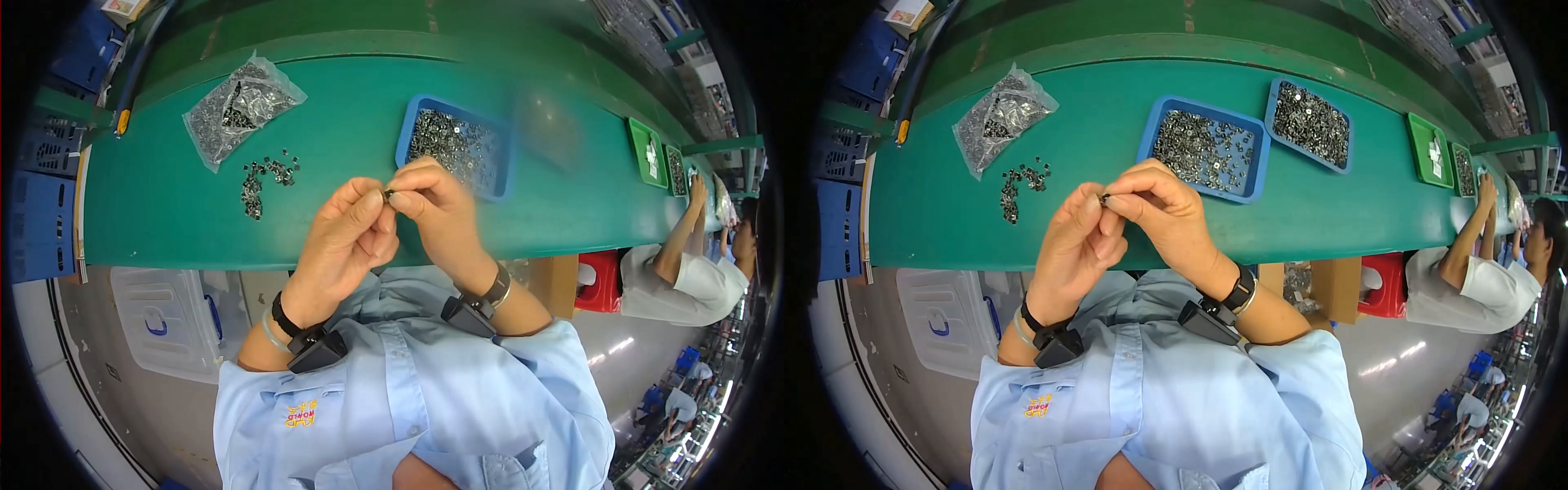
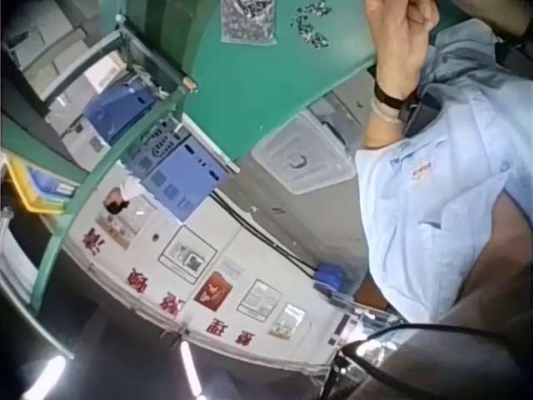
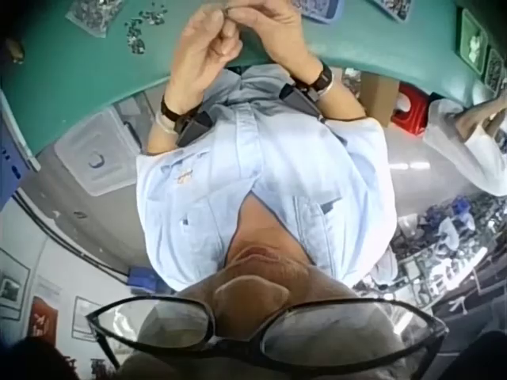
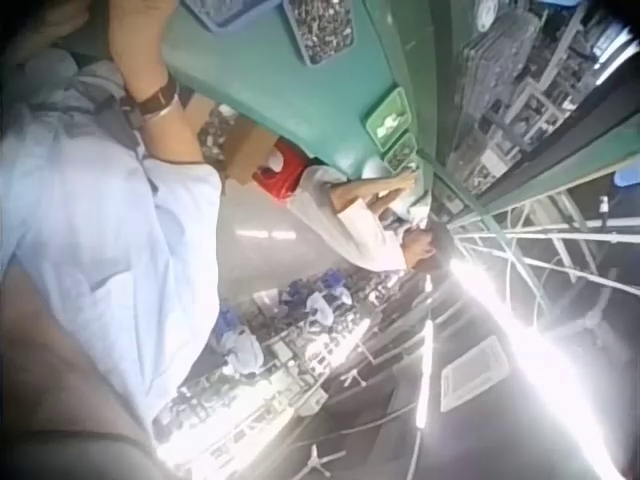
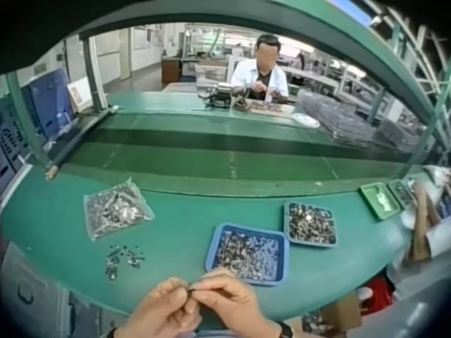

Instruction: The person picks up a small metal component and a tiny black piece from the table and joins them together by hand. After pressing the two pieces together, the person places the assembled unit into a blue plastic tray and repeats the process.

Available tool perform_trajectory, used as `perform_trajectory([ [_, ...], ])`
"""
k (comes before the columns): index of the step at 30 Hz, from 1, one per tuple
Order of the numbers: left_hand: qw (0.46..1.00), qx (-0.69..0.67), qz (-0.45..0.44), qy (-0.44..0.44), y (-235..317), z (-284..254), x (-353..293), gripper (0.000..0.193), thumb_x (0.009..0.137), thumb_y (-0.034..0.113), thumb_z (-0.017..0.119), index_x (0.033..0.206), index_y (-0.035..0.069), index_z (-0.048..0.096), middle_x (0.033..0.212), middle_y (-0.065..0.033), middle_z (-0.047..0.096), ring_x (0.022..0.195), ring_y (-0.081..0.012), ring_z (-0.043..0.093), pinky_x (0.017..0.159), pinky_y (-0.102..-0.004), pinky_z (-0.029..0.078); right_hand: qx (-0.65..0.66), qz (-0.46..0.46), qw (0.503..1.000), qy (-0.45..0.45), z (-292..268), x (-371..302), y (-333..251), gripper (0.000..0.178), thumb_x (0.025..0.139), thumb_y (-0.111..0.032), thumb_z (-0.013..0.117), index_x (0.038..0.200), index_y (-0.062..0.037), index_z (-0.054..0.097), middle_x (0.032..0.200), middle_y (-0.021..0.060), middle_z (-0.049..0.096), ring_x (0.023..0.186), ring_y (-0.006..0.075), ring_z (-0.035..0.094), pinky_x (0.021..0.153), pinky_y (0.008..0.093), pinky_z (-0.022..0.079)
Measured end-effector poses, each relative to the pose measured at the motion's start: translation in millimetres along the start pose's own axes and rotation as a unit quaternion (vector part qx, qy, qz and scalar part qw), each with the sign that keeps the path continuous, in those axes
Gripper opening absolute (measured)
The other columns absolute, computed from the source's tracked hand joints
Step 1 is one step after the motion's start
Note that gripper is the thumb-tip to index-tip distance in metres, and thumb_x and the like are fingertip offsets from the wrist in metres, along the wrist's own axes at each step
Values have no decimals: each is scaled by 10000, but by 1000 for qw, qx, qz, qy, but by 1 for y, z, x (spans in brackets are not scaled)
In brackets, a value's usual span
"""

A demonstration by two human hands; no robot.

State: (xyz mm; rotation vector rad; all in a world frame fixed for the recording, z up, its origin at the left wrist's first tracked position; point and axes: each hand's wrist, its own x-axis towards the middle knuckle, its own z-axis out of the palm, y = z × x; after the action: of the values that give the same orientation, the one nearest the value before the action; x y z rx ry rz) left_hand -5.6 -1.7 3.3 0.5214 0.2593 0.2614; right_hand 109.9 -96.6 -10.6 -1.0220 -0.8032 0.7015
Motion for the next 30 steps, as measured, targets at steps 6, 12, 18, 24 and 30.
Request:
perform_trajectory([
  [6,999,-35,-9,-29,0,1,0,131,924,224,553,957,100,527,708,-29,554,507,-100,456,439,-238,308,-44,-34,998,-6,1,2,-5,107,816,-21,641,908,-42,589,934,65,551,871,157,533,771,277,453],
  [12,997,-58,-26,-39,0,4,-1,141,926,237,548,922,102,510,703,-22,538,526,-108,480,443,-241,312,-175,-98,979,-24,-3,4,-11,101,799,-36,662,880,-48,603,889,67,577,815,166,547,720,282,460],
  [18,996,-66,-37,-49,0,2,0,160,924,250,552,896,102,496,696,-20,530,525,-111,487,440,-242,314,-209,-132,968,-30,-4,5,-12,104,789,-34,670,875,-50,612,867,68,588,791,175,554,701,285,458],
  [24,997,-21,-44,-55,6,0,-1,197,927,268,540,927,81,479,686,-12,484,516,-110,466,423,-231,318,-245,-156,956,-41,-4,7,-16,104,782,-29,675,864,-50,613,827,82,612,772,190,567,683,291,460],
  [30,998,40,-49,-22,14,2,-3,197,925,266,545,924,80,480,684,-13,499,509,-108,459,424,-232,317,-261,-158,951,-51,-4,7,-14,112,767,-14,681,854,-44,618,825,89,623,776,206,577,687,300,466],
])
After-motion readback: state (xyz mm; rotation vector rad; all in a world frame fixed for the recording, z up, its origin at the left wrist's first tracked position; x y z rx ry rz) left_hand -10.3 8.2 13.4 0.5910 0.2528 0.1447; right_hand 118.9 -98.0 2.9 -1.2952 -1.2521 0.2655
